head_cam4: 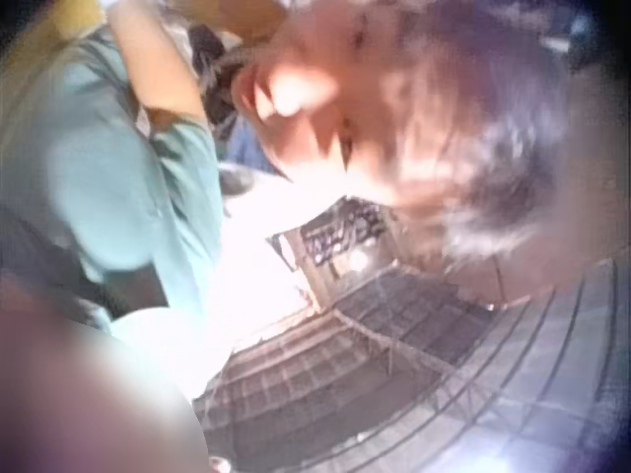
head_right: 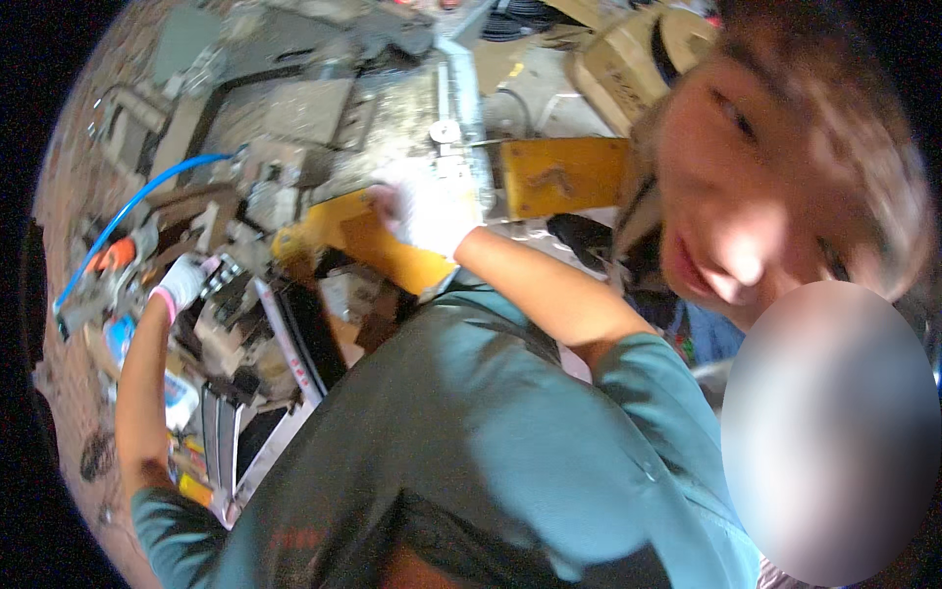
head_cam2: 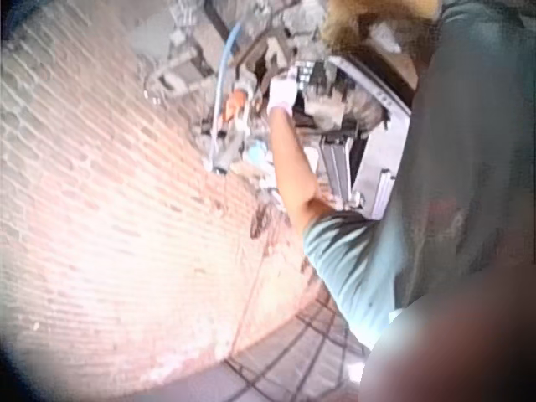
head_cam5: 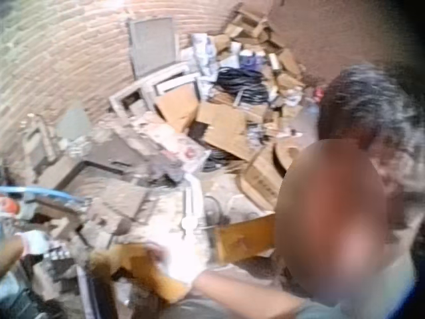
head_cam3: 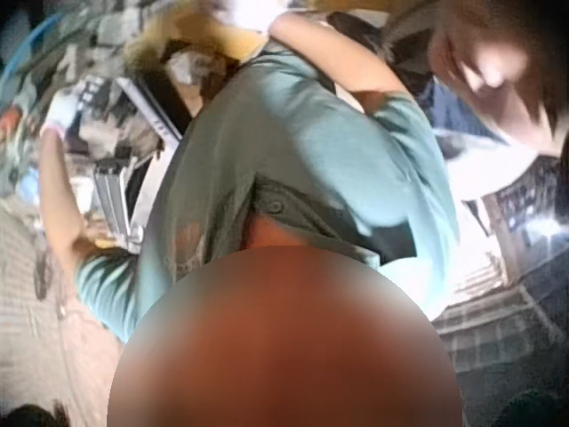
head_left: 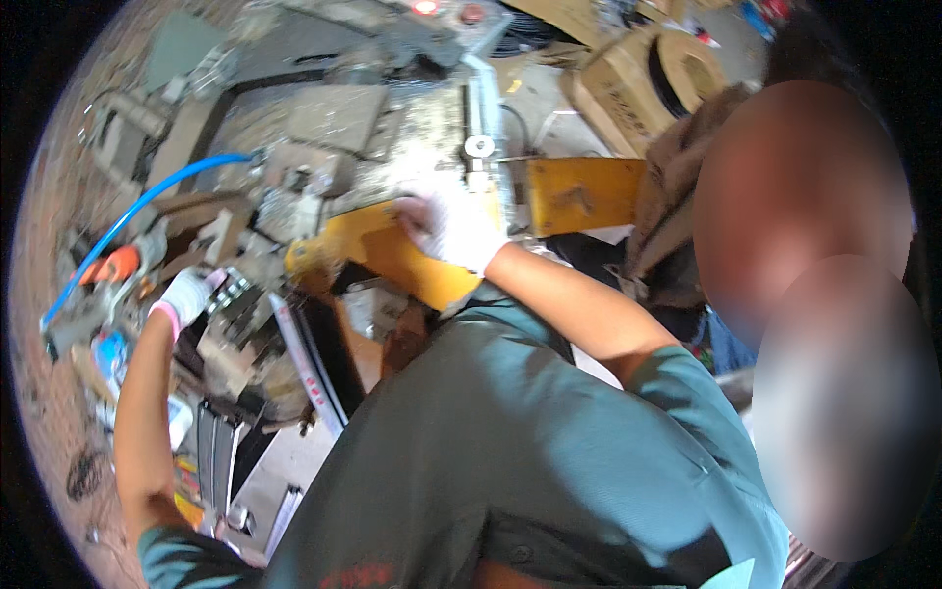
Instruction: The person operates a metal cutting saw to cut aluminum profiles. They place the profiles into the saw, secure them, and activate the cutting mechanism. After each cut, they remove the cut piece and prepare the next profile for cutting.
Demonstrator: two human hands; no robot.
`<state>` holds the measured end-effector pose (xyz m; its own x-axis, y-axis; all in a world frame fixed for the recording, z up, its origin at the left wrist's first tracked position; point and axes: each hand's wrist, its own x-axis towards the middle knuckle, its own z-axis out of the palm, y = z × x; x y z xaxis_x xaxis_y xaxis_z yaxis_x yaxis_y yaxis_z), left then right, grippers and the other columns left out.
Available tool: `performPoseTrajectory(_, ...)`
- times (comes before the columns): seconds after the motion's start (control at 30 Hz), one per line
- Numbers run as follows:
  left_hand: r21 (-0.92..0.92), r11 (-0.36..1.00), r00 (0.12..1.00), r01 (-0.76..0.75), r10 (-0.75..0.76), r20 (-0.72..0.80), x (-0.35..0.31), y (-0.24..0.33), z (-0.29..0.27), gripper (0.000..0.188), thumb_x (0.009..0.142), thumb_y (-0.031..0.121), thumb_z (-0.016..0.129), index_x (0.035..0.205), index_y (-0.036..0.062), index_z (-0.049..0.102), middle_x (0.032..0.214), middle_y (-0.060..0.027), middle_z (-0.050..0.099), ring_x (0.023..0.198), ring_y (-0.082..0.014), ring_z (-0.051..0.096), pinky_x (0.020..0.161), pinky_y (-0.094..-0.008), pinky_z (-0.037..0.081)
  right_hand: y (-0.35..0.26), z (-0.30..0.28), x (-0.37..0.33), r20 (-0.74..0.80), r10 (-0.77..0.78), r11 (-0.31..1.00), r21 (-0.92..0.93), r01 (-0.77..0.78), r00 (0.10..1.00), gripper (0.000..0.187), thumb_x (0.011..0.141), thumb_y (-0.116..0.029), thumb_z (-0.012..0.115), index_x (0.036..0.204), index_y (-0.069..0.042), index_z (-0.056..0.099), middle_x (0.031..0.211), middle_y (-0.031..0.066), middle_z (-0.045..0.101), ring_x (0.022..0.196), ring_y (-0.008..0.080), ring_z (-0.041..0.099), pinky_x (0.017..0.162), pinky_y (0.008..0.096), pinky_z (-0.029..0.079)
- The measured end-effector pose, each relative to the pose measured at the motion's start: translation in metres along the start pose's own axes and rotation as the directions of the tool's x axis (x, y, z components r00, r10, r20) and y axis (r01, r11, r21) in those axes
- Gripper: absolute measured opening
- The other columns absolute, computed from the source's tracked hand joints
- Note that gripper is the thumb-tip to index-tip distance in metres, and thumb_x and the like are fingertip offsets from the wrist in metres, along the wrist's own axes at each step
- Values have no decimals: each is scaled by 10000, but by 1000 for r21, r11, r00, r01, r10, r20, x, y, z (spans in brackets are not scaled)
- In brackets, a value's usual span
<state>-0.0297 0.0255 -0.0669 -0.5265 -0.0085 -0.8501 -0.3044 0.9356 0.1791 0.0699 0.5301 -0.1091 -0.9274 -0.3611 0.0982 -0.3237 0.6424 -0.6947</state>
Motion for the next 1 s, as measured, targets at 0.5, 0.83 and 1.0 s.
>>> performPoseTrajectory(0.5, 673, 740, 997, 10, -63, 55, 49, -22, -16, 615, 1073, 560, 502, 1152, -4, 735, 962, -230, 741, 848, -388, 712, 758, -509, 542, -3, -11, 13, -100, -191, 979, -95, 182, 977, 93, 788, -113, 691, 832, -83, 615, 813, 147, 607, 795, 411, 615, 672, 503, 492)
performPoseTrajectory(0.83, 615, 788, 995, 19, -76, 67, -19, 67, -12, 774, 1071, 650, 356, 1230, -18, 713, 1258, -277, 705, 1263, -446, 620, 1074, -504, 460, -12, -9, 6, -243, -290, 955, -138, 263, 926, 184, 825, -72, 691, 1007, -43, 688, 1016, 152, 654, 969, 364, 631, 862, 479, 505)
performPoseTrajectory(1.0, 677, 736, 997, -19, -33, 64, -29, 84, -11, 686, 1080, 608, 384, 1244, 31, 717, 1233, -238, 720, 1229, -437, 628, 1051, -489, 470, -22, -21, 13, -125, -246, 958, -183, 222, 961, 139, 864, -130, 663, 979, -56, 685, 1014, 135, 647, 977, 358, 631, 873, 480, 504)
